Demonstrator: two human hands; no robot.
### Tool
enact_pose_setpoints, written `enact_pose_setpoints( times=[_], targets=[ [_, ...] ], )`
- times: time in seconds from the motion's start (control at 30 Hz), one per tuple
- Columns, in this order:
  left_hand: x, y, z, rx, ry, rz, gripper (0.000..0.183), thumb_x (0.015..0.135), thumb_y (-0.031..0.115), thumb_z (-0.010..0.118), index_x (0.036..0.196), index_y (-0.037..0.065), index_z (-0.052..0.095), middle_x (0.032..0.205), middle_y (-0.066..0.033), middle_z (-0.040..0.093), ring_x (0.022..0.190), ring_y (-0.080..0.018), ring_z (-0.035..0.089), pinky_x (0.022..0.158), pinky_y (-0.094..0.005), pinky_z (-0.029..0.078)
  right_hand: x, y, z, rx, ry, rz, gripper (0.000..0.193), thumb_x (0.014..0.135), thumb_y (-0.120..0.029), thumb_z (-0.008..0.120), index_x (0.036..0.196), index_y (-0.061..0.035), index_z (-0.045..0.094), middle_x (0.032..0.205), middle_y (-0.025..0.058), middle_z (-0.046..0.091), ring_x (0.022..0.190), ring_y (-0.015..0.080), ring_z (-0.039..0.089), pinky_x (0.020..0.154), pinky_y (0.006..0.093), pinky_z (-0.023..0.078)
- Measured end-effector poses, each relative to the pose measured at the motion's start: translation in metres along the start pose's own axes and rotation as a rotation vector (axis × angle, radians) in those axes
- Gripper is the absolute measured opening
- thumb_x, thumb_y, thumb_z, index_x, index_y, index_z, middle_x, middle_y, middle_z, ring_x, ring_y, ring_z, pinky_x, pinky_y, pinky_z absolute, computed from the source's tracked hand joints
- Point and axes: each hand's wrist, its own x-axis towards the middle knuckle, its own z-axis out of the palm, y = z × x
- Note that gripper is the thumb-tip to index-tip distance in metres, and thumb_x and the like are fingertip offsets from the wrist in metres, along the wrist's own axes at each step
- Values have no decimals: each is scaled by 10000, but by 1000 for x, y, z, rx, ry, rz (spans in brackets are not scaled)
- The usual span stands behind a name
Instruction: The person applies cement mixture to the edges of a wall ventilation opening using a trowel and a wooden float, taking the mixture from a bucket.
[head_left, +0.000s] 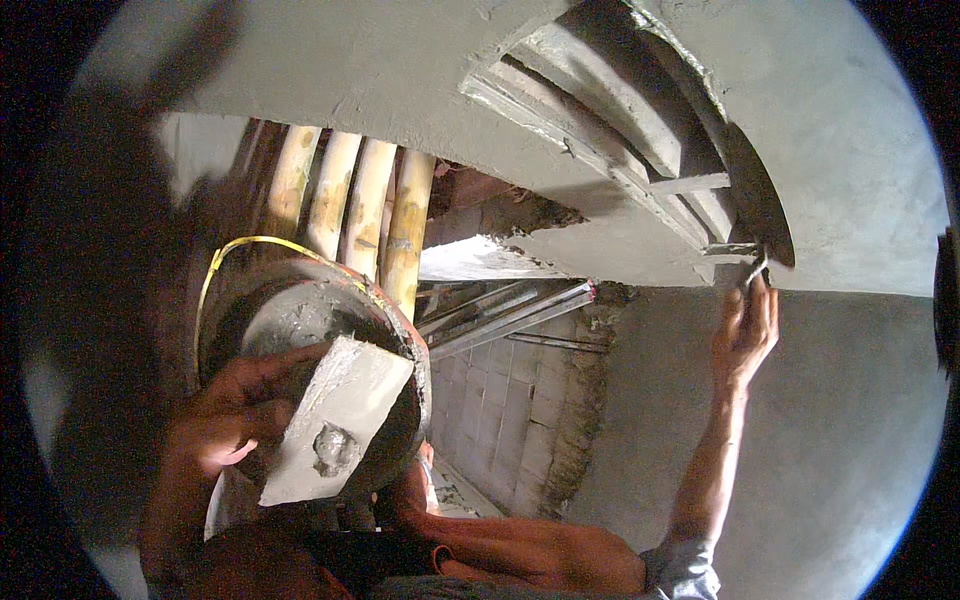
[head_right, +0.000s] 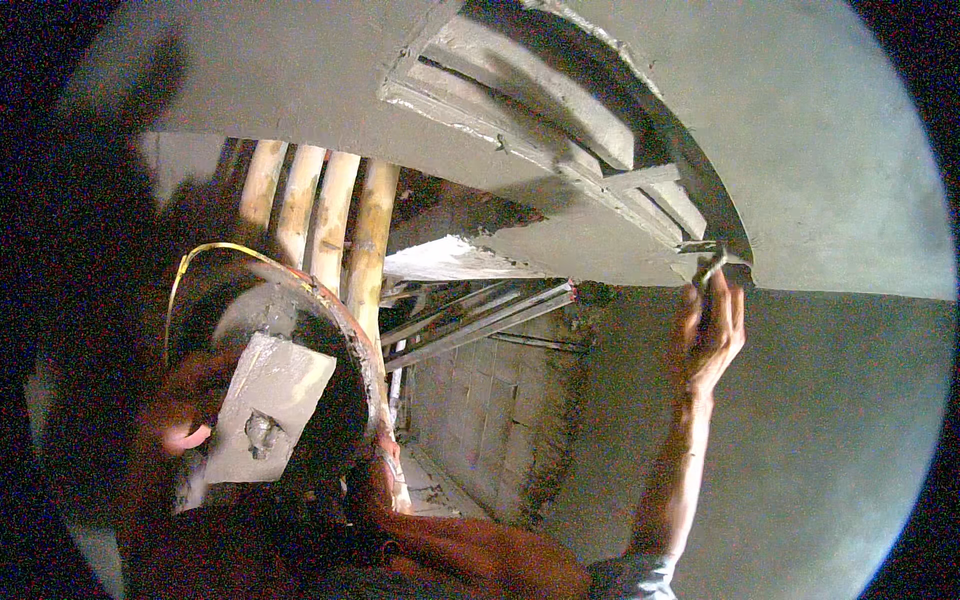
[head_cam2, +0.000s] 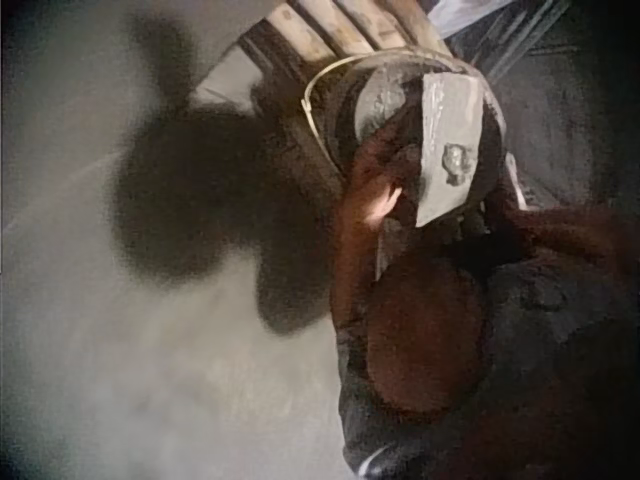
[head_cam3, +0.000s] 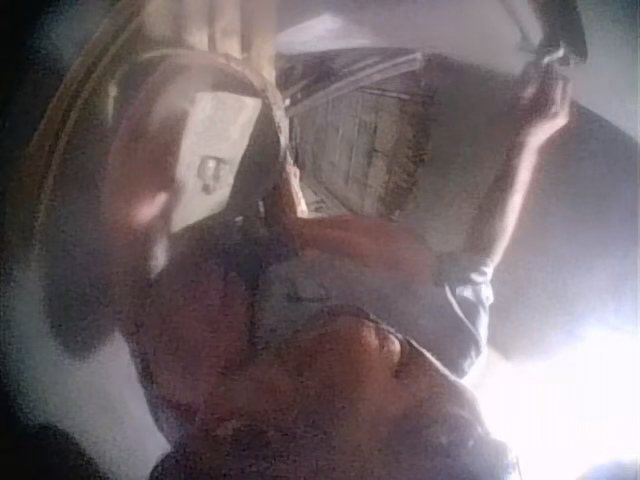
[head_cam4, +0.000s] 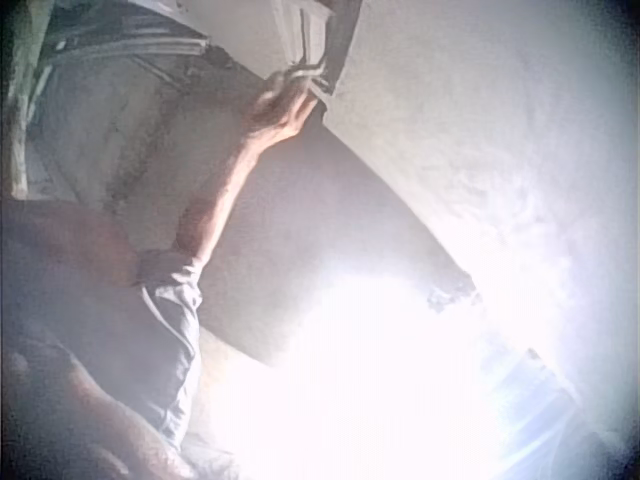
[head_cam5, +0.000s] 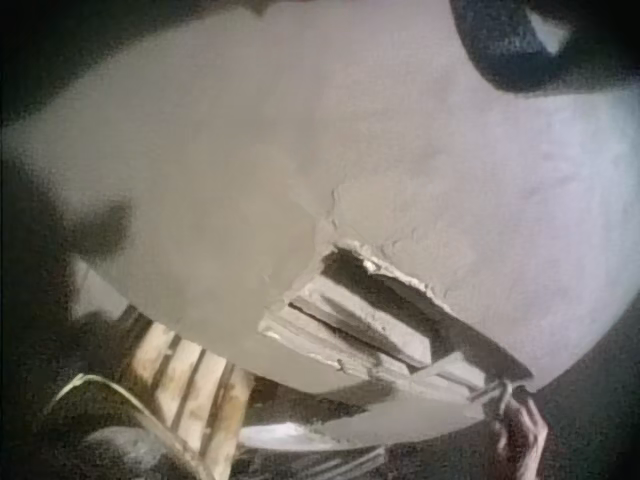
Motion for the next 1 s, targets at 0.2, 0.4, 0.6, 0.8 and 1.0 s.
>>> enact_pose_setpoints(
  times=[0.2, 0.4, 0.6, 0.8, 1.0],
  targets=[
    [7, -5, 3, 6, -58, 19, 819, 869, 254, 791, 1534, -15, 396, 1409, -148, 607, 1251, -232, 605, 1080, -386, 456, 82, -14, -36, 119, -211, -44, 352, 1053, -281, 549, 1270, -23, 649, 929, 125, 651, 801, 191, 606, 741, 367, 514],
    [7, -4, 1, 11, -83, 32, 779, 893, 228, 763, 1534, -16, 395, 1426, -144, 594, 1273, -232, 589, 1092, -385, 445, 90, -2, -61, 233, -45, 263, 446, 1073, -391, 458, 1275, -50, 662, 779, 16, 545, 706, 104, 523, 654, 296, 464],
    [1, -2, -3, 50, -126, 87, 739, 917, 202, 735, 1534, -17, 394, 1442, -141, 582, 1295, -232, 573, 1105, -384, 433, 76, -45, -44, 6, -241, -120, 302, 981, -128, 600, 1237, 23, 655, 953, 125, 648, 826, 191, 647, 759, 334, 530],
    [1, 5, 2, -7, -118, 34, 707, 938, 182, 712, 1536, -16, 392, 1457, -137, 571, 1315, -233, 558, 1117, -385, 422, 118, -72, -46, 16, -173, -111, 279, 980, -113, 607, 1224, 10, 666, 957, 137, 669, 818, 218, 670, 759, 343, 538],
    [-1, 13, 3, -31, -91, -24, 699, 946, 192, 706, 1536, -13, 393, 1475, -138, 554, 1342, -236, 532, 1136, -392, 399, 122, -41, -41, 201, -124, 12, 353, 1060, -288, 531, 1270, -41, 669, 828, 42, 597, 700, 111, 552, 642, 292, 462]
  ],
)
